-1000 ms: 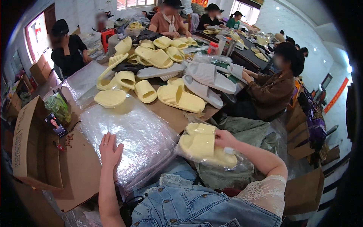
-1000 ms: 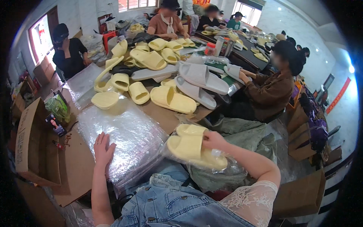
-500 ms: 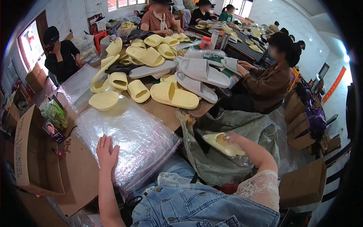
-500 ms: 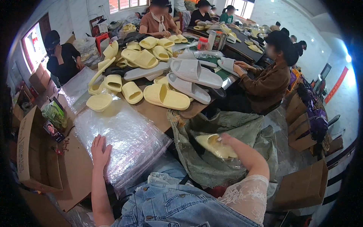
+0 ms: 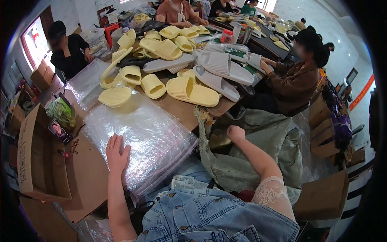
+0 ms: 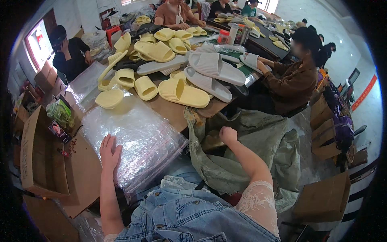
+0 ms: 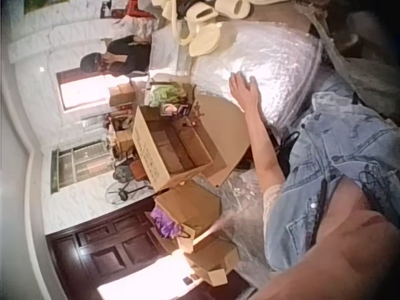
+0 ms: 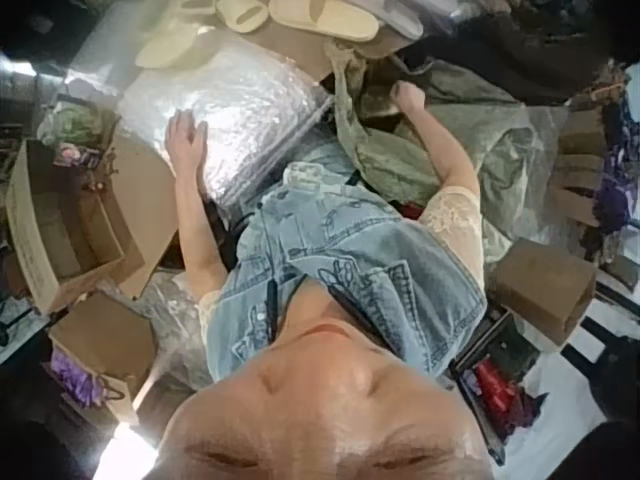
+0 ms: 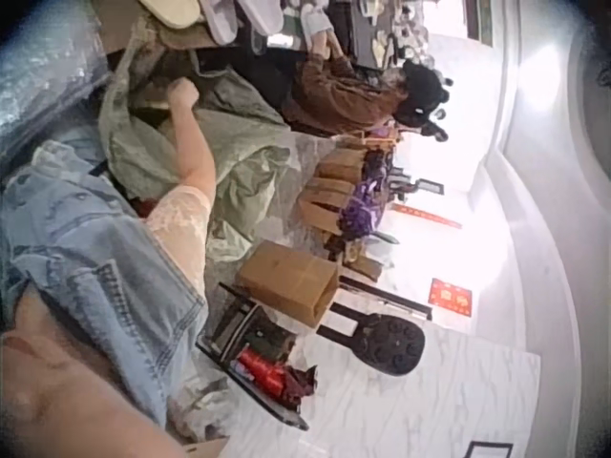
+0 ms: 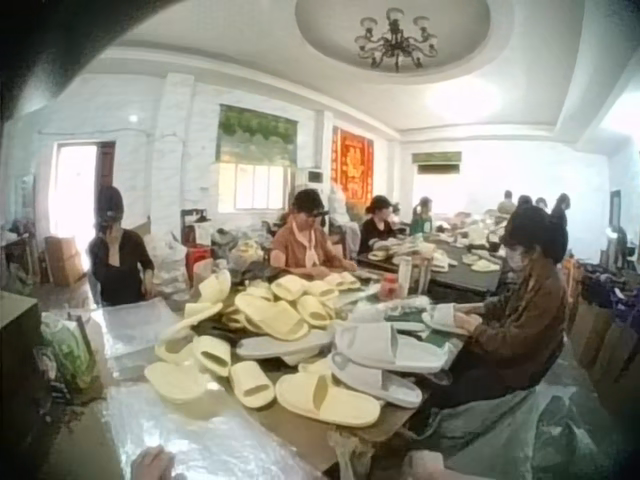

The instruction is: The person packs pairs of yellow, white, and black slippers into clear plastic bags. They pick up slippers from a pile, place them into bags, and set the packaged pairs aside. The person also handles a large green sack, placing packaged slippers inside it.

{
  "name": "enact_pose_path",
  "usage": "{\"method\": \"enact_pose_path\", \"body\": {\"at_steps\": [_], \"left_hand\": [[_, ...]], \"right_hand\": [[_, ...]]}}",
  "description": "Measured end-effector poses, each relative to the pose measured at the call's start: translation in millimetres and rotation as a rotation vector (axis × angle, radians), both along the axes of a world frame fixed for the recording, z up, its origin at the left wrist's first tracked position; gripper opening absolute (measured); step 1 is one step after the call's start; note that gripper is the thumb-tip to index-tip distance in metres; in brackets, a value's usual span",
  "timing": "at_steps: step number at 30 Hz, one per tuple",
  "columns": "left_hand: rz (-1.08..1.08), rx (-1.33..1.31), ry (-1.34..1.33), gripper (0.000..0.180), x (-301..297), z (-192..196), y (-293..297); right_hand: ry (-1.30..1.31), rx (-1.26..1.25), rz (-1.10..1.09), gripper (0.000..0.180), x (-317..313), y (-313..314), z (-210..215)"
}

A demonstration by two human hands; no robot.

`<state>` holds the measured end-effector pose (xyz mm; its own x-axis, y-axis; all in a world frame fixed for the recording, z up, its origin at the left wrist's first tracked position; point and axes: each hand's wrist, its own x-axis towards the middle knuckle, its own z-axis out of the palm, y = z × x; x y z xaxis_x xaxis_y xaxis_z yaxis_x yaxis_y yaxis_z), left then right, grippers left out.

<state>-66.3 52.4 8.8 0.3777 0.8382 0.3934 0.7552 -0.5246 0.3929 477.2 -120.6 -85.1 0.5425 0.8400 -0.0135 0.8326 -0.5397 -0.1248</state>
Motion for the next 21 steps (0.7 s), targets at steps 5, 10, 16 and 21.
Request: {"method": "enact_pose_path", "body": {"at_steps": [5,10,16,21], "left_hand": [[0.023,0.0,-0.013,0.051,6.8,4.8,-3.6],[0.009,0.013,-0.032,0.049,3.8,3.5,-1.5],[0.008,0.019,-0.058,0.05,1.2,1.4,0.4],[0.011,0.027,-0.076,0.05,3.7,1.1,-1.7]], "right_hand": [[0.134,0.841,0.146,0.007,-5.9,22.3,87.5],[-0.177,0.995,0.182,0.019,18.7,79.6,168.7],[0.04,0.61,0.021,0.048,33.5,158.5,204.0],[0.385,0.942,0.053,0.039,35.1,190.2,217.0]]}}
